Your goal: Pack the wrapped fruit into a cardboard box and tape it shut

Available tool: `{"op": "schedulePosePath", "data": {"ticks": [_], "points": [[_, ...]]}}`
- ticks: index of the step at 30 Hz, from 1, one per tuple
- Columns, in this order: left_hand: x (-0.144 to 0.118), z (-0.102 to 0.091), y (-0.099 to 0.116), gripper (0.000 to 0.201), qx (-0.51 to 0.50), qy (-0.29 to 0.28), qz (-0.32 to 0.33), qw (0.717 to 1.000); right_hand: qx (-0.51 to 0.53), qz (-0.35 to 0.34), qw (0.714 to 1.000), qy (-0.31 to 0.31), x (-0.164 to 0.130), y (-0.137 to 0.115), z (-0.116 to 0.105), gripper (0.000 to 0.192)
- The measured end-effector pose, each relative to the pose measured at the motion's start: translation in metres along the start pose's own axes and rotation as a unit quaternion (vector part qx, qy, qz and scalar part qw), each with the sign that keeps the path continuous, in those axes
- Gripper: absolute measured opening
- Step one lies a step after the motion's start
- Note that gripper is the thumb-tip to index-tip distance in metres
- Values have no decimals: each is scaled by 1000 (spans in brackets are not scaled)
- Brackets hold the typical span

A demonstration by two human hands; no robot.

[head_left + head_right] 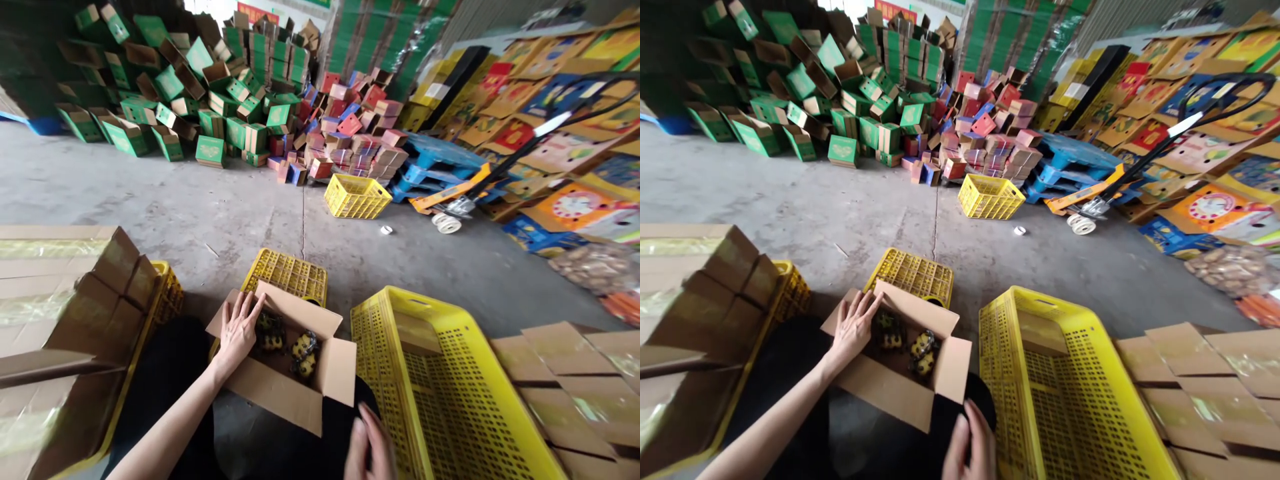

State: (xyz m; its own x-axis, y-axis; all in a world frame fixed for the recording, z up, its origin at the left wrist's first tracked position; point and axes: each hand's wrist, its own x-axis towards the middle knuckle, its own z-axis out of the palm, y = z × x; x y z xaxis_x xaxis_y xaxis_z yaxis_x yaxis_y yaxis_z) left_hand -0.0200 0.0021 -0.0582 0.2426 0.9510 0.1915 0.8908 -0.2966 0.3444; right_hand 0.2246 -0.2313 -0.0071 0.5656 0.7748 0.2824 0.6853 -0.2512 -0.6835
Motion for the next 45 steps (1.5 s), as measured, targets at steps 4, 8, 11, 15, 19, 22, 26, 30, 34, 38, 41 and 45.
{"op": "schedulePosePath", "data": {"ticks": [4,8,11,15,19,22,26,30,34,38,41,45], "points": [[1,2,-7,78,-117,31,-3,993,5,-155,962,-223,57,-69,95,40],[0,2,-12,73,-171,53,3,984,-122,-93,927,-343,96,-111,171,60],[-3,2,-13,68,-198,70,5,978,-124,-45,934,-332,102,-114,197,49],[-4,6,-15,62,-243,81,17,966,-31,4,960,-278,103,-99,194,23],[1,2,-14,56,-300,83,16,950,137,41,963,-230,95,-82,170,25],[5,-13,-9,47,-356,73,12,932,236,83,951,-184,77,-79,160,50],[4,-27,-5,54,-592,-87,-68,798,389,155,897,-138,53,-85,165,51],[1,-21,-6,57,-702,-164,-107,684,453,177,857,-170,52,-91,168,48],[3,-13,-9,55,-738,-138,-111,651,478,189,844,-154,60,-91,168,60],[3,-14,-12,54,-767,-131,-108,619,482,196,835,-181,61,-87,172,55],[1,-17,-14,61,-770,-147,-100,612,468,194,845,-170,58,-86,173,48],[-1,-20,-13,57,-746,-169,-86,639,459,195,854,-147,56,-87,171,43]]}}
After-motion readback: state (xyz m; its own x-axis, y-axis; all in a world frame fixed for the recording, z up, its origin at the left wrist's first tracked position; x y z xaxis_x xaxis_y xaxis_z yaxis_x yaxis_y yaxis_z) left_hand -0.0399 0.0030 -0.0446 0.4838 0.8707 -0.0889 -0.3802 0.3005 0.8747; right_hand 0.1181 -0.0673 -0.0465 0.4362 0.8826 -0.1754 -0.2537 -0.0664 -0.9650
